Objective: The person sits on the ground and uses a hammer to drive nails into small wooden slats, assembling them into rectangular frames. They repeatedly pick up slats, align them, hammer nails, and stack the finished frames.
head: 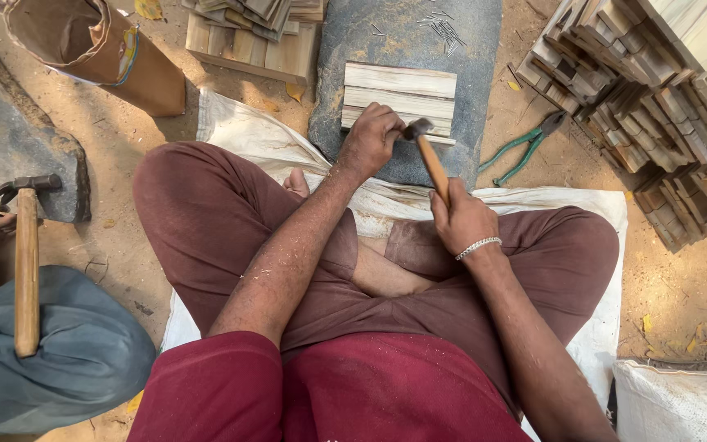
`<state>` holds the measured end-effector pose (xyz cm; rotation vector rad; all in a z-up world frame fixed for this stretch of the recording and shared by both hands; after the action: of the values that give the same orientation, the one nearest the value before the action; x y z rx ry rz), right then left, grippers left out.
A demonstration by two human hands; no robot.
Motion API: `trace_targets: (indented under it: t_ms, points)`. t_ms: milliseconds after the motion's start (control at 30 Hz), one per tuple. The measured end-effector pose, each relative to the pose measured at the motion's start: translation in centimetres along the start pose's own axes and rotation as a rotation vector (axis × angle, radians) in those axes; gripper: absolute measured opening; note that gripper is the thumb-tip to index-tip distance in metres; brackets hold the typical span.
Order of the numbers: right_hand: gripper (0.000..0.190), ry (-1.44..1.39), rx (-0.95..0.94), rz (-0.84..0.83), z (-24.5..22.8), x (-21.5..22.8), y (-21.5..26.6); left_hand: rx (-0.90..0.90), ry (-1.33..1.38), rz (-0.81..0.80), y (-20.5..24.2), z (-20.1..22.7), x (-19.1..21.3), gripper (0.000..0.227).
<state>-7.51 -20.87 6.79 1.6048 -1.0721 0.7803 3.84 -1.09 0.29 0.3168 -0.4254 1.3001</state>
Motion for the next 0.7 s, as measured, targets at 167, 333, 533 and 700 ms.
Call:
trace_targets:
  t_ms: [167,333,533,700]
  points:
    - [0.029,-0.187,0.148,0.333,-2.7,3.5,1.6,-0.146,0.011,0.102,-0.2,0.3,0.6,0.007]
    - [0.032,0.007,0.047,0.111,-2.5,2.4,0.3,-0.151,-0.019,0.113,0.2,1.1,1.0,0.007]
    - [0.035,-0.030,-0.025,0.071,-1.3,1.5,0.4,-0.134,-0.178,0.068,-0.2,0.8,2.4,0.017]
    - [0.034,-0.137,-0.028,0.144,-0.7,2.7,1.1,-0.075,-0.288,0.034,0.1,0.3,2.3,0.012]
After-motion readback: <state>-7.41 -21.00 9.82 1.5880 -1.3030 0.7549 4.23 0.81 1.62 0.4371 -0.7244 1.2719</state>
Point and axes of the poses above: each hand's wrist, its own y-axis away from the middle knuckle, its own x-axis out of the back of the hand, z = x × y, the point moved 4 cm from there along -y, towards the middle knuckle, and after that the axes turned 4 degrees about x, right-handed, at the moved point
